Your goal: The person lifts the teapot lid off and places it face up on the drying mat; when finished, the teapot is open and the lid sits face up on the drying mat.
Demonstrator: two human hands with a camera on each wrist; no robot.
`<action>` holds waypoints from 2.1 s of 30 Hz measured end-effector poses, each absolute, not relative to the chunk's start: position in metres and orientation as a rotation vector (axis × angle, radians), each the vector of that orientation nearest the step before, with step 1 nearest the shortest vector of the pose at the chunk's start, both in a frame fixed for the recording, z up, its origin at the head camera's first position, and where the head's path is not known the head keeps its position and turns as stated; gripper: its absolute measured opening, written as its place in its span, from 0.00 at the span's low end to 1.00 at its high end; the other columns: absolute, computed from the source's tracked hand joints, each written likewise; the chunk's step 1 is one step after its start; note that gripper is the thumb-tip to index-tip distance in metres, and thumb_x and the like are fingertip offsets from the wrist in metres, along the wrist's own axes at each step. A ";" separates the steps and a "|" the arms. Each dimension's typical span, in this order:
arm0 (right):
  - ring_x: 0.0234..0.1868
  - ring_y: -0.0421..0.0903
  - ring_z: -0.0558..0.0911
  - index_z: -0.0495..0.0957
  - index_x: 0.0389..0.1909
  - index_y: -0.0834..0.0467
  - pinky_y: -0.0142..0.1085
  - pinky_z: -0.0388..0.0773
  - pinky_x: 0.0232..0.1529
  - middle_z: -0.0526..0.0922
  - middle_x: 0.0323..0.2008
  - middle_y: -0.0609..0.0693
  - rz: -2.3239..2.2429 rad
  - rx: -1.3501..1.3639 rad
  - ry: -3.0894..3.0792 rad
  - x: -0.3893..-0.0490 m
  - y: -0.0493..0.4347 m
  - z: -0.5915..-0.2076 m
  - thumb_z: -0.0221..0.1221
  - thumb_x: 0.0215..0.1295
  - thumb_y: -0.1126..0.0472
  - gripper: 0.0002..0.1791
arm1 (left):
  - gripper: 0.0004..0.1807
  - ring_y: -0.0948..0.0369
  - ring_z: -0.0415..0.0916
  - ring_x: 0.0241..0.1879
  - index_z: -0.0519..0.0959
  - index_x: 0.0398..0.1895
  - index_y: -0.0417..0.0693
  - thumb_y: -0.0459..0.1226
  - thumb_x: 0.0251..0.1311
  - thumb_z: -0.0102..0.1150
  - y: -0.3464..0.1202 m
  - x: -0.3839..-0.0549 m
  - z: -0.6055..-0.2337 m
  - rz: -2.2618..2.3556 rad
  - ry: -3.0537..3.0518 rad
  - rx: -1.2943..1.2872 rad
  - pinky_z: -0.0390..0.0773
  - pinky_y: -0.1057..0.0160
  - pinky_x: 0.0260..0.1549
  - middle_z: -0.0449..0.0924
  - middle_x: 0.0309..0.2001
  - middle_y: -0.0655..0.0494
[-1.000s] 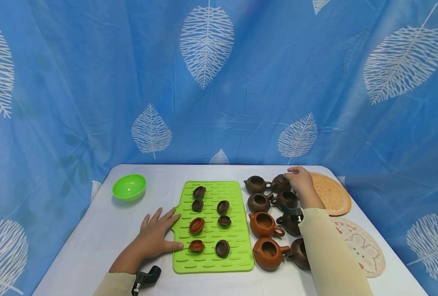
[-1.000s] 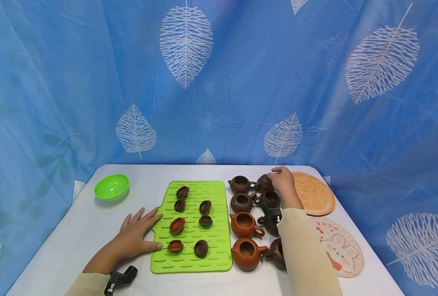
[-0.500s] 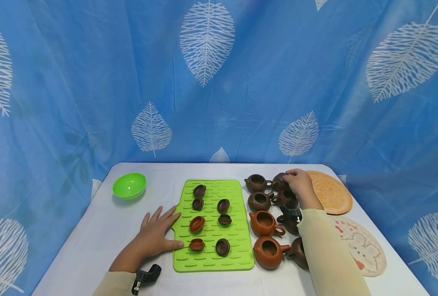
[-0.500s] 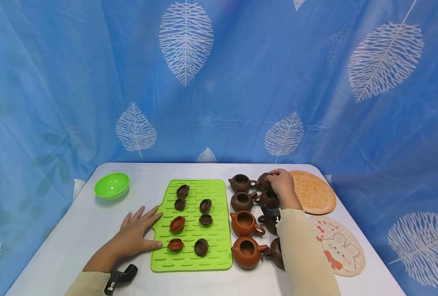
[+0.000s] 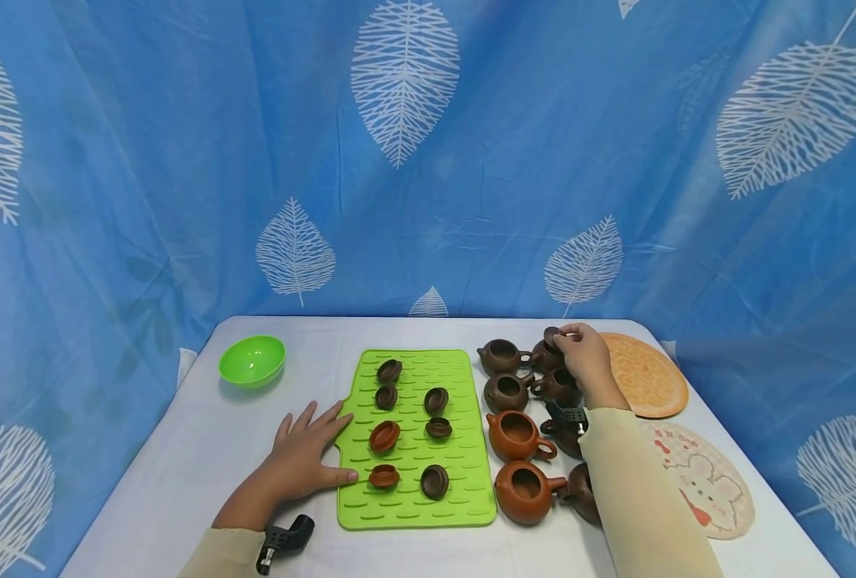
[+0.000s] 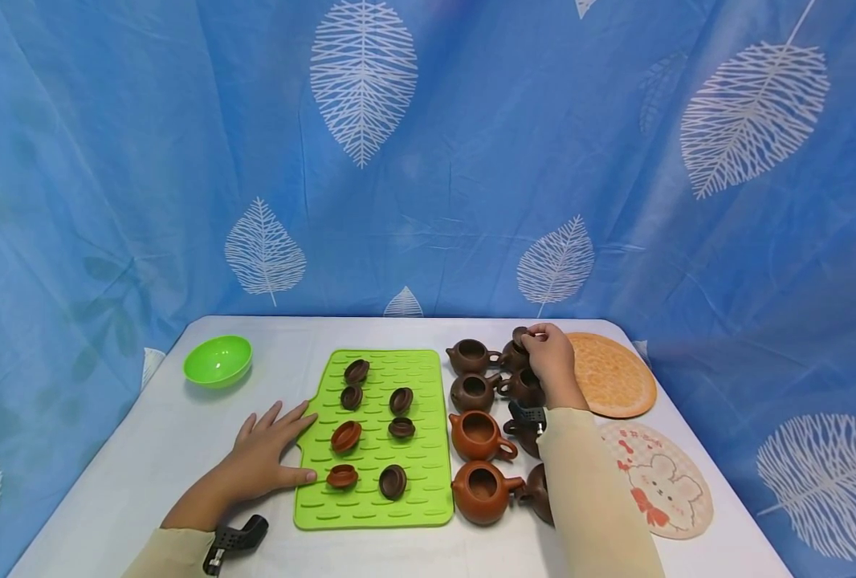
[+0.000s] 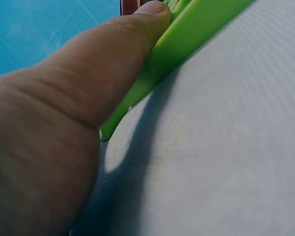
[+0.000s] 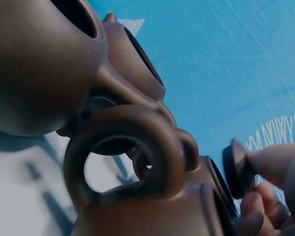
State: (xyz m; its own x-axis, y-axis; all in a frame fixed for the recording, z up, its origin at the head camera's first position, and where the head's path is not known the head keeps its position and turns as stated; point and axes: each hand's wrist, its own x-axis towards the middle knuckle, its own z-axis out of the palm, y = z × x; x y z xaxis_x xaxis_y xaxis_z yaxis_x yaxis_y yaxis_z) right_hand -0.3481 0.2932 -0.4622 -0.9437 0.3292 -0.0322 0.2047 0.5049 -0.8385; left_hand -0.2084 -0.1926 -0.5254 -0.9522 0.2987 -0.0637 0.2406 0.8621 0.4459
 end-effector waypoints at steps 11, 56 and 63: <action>0.52 0.54 0.82 0.69 0.68 0.59 0.41 0.79 0.43 0.79 0.57 0.61 1.509 -0.414 -2.427 -0.349 0.289 -0.465 0.49 0.84 0.51 0.21 | 0.60 0.35 0.39 0.83 0.66 0.80 0.58 0.75 0.45 0.69 -0.193 -0.209 -0.528 0.662 2.899 0.416 0.33 0.25 0.74 0.54 0.84 0.54; 0.36 0.37 0.74 0.70 0.65 0.57 0.26 0.76 0.35 0.76 0.50 0.50 2.502 -0.005 -2.035 -0.352 0.235 -0.448 0.48 0.85 0.61 0.14 | 0.60 0.33 0.40 0.82 0.67 0.80 0.57 0.75 0.45 0.69 -0.192 -0.206 -0.525 0.674 2.917 0.420 0.34 0.25 0.74 0.54 0.84 0.53; 0.36 0.37 0.75 0.69 0.67 0.58 0.26 0.77 0.35 0.77 0.53 0.51 2.546 -0.022 -2.084 -0.348 0.213 -0.446 0.48 0.84 0.61 0.17 | 0.60 0.34 0.39 0.82 0.67 0.80 0.57 0.74 0.44 0.71 -0.192 -0.204 -0.525 0.686 2.901 0.399 0.33 0.25 0.74 0.54 0.84 0.54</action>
